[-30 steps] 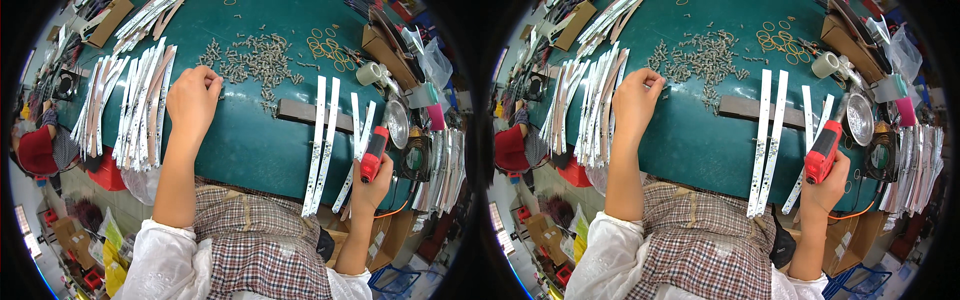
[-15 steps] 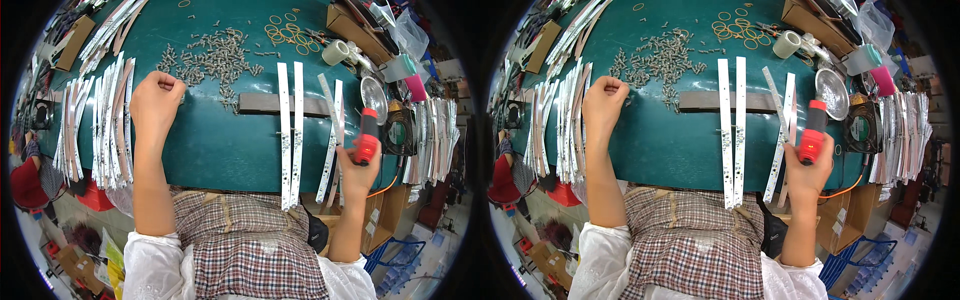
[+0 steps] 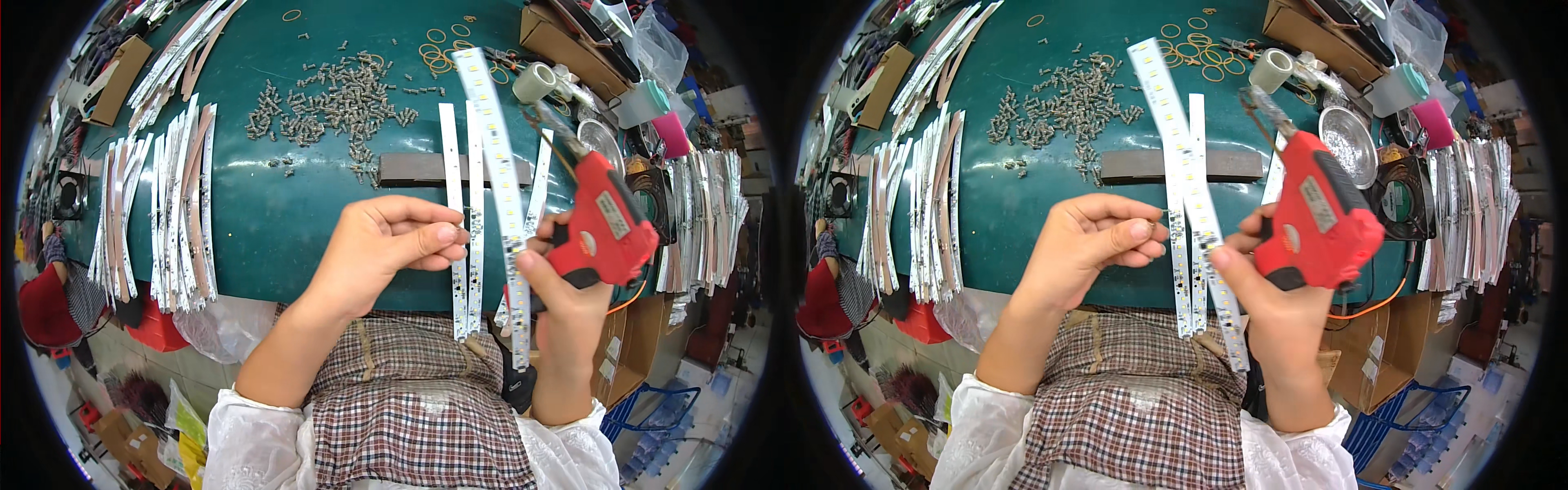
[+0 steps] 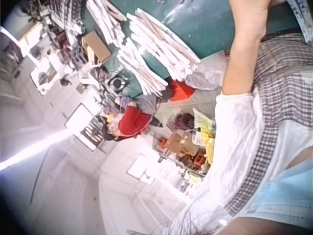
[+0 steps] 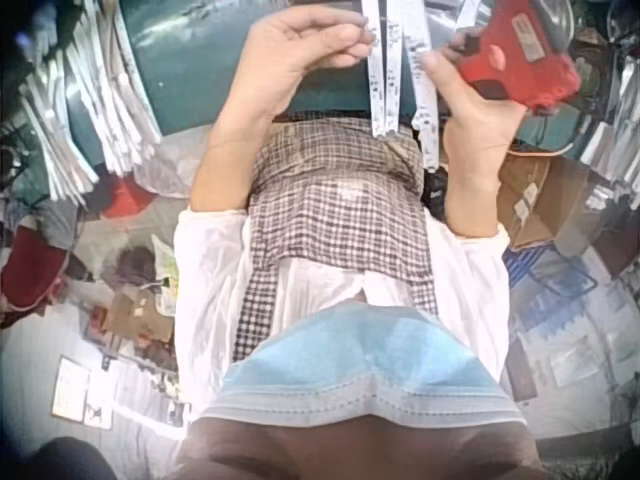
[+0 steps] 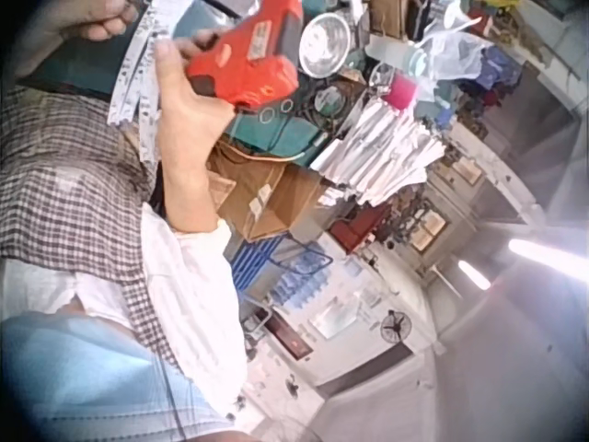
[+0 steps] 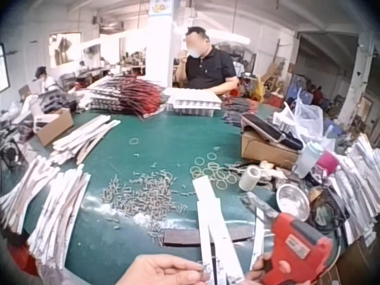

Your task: The person solders LED light strips using a soldering gun, gathers the strips into a bundle, and wraps tape around the bundle.

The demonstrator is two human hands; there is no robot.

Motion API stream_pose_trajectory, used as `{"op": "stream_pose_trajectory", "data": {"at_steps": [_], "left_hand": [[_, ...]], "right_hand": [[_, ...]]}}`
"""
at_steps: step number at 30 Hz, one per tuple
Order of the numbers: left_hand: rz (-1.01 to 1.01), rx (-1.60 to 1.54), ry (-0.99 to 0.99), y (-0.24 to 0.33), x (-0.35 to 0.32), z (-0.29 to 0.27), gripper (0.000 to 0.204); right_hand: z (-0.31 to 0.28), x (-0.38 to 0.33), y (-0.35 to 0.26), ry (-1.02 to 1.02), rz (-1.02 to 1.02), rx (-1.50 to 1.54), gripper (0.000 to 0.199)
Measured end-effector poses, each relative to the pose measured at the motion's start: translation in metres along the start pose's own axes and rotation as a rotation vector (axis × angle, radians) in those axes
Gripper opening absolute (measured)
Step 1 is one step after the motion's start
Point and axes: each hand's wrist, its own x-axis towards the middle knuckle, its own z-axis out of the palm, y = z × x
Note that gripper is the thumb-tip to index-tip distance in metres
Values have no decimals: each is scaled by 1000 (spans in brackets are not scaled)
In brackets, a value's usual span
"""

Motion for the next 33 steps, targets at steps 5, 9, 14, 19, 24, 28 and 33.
{"op": "stream_pose_trajectory", "data": {"at_steps": [5,9,14,19,24,28,33], "left_hand": [[-6,30,-7,-8,-3,7,24],[33,13,-29,-12,-4,9,23],[50,24,-31,-14,-4,9,23],[80,45,-34,-15,-5,9,24],[86,55,-22,-17,-6,11,24],[84,25,-31,-19,-6,10,25],[97,-1,-7,-24,-4,12,22]], "right_hand": [[10,-2,10,-60,40,34,47],[10,-3,14,-64,41,30,48],[10,-4,15,-80,34,3,47],[11,-4,15,-79,63,14,47],[11,-4,15,-95,61,-7,47],[11,-3,16,-106,65,-12,47],[12,-3,17,-95,68,-5,48]]}}
